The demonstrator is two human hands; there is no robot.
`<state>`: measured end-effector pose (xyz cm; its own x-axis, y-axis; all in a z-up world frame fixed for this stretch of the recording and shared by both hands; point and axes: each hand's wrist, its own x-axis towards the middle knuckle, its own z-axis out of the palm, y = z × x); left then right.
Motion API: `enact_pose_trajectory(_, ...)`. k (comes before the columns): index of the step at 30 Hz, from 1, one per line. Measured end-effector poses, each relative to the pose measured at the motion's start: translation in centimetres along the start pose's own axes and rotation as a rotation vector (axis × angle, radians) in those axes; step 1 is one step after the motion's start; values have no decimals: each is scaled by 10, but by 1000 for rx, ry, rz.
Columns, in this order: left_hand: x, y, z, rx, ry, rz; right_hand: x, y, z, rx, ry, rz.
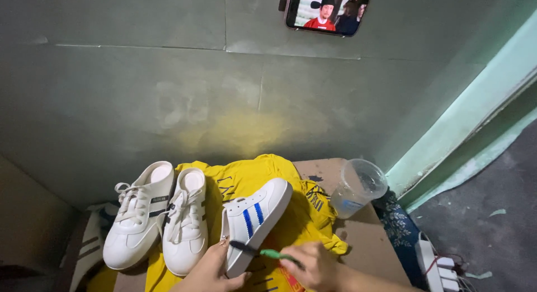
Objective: Cleaning the soles of multiple white sneakers using a toothbrush and cleaning solution from a plastic cup.
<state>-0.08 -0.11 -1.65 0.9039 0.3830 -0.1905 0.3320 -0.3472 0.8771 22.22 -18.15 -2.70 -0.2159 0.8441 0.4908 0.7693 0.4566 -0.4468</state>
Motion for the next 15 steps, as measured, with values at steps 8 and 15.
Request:
enact_pose_trajectory(8, 11, -28, 1, 70, -46, -19, -15, 44, -6, -150, 257, 575)
enact_pose_trajectory(15, 24, -62, 10, 41, 10, 46, -22, 33, 16, 173, 209, 441)
